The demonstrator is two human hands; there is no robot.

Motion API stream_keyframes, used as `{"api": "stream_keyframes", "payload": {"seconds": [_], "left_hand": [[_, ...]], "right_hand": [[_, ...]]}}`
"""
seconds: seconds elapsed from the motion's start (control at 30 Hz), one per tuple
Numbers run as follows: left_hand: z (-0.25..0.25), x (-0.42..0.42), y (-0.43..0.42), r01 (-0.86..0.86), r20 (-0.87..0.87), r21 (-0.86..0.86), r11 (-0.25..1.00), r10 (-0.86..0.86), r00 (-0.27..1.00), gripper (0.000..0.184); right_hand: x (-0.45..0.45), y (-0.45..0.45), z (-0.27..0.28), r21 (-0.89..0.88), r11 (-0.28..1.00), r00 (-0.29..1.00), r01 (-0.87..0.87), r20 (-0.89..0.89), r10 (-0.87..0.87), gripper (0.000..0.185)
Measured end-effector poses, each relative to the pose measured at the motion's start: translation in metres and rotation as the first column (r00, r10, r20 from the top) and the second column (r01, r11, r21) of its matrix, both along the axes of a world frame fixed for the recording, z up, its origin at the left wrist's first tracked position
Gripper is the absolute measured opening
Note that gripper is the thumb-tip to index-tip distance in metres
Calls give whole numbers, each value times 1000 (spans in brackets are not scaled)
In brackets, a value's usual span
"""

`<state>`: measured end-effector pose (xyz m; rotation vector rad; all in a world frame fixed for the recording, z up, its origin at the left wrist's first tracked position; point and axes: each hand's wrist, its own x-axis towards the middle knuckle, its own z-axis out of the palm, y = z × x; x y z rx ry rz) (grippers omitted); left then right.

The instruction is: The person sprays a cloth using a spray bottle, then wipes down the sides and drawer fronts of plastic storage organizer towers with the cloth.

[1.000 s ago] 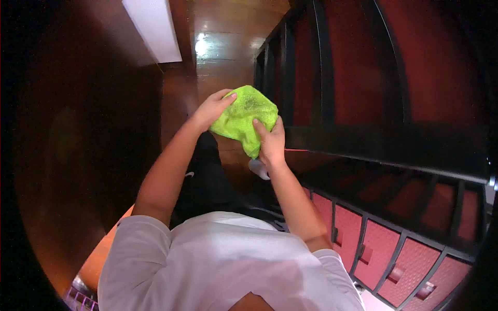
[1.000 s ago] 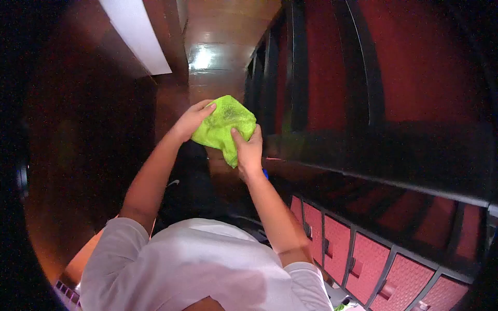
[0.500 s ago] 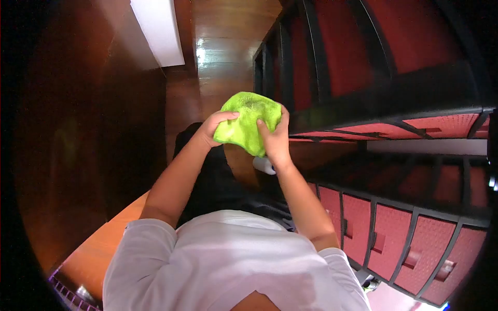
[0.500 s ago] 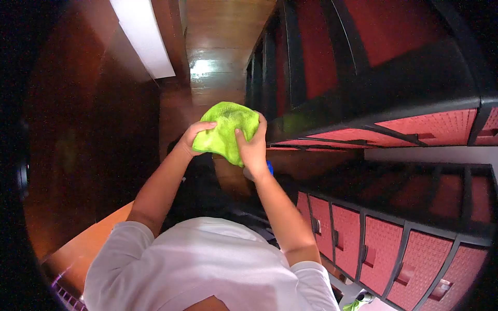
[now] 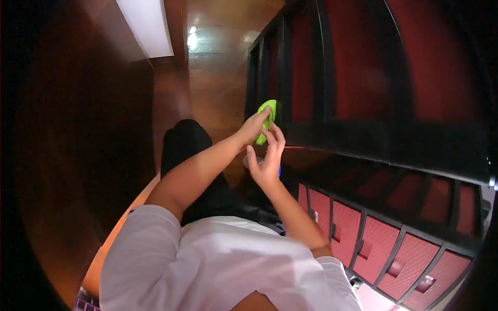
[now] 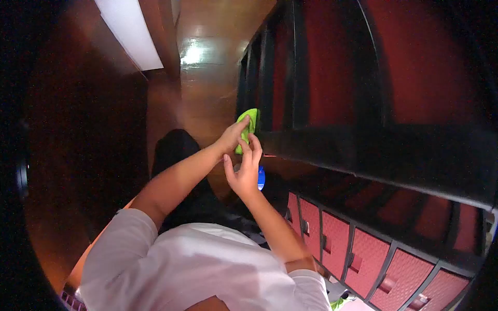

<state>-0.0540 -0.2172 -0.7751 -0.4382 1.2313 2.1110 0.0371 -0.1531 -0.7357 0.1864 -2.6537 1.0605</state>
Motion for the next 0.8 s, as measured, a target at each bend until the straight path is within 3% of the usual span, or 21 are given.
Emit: {"api": "stream_keyframes", "payload": {"seconds": [0.07,0.17,0.2,0.3,0.33,0.43,0.47,0.57,0.6,0.63,0.7,0.8], "left_hand": [[-1,-9,2,-7,73,77,997,1,997,47],[-16,-11,6,-52,-60,33,998,54,997,40],[-23,-8,11,-103,-80,-25,994,101,992,37],[12,8,14,-280,-125,-153,948,262,957,37],[8,12,18,-316,-155,-133,939,295,943,39],[14,6,22,-608,-309,-280,742,530,789,41],[14,5,12,-578,-247,-114,808,540,804,45],[41,17,11,-358,-269,-50,932,332,904,48],[60,24,5,-141,-318,-157,978,85,944,52],[49,32,24,-289,-346,-77,954,246,906,53],[34,35,35,-232,-410,-210,950,130,903,50],[73,17,15,-273,-202,113,955,291,935,45]], "right_hand": [[-5,0,-2,-18,1000,1000,-18,-23,18,50],[-12,-1,-9,-126,992,990,7,-141,-24,47],[-15,-1,-11,-123,992,972,3,-231,-31,46],[-3,0,-7,-122,992,977,-29,-215,2,46],[-1,2,-2,-59,997,959,-48,-281,29,48],[11,8,0,-174,982,959,-75,-282,23,46],[12,6,0,-232,970,957,-69,-290,-1,43],[17,12,-3,-200,978,964,-51,-266,-4,41],[17,11,-3,-202,978,958,-43,-285,-17,41],[17,10,-3,-203,979,953,-31,-302,-32,41],[18,10,-1,-233,972,938,-2,-336,-79,41],[18,14,-3,-292,956,930,10,-349,-116,43]]}}
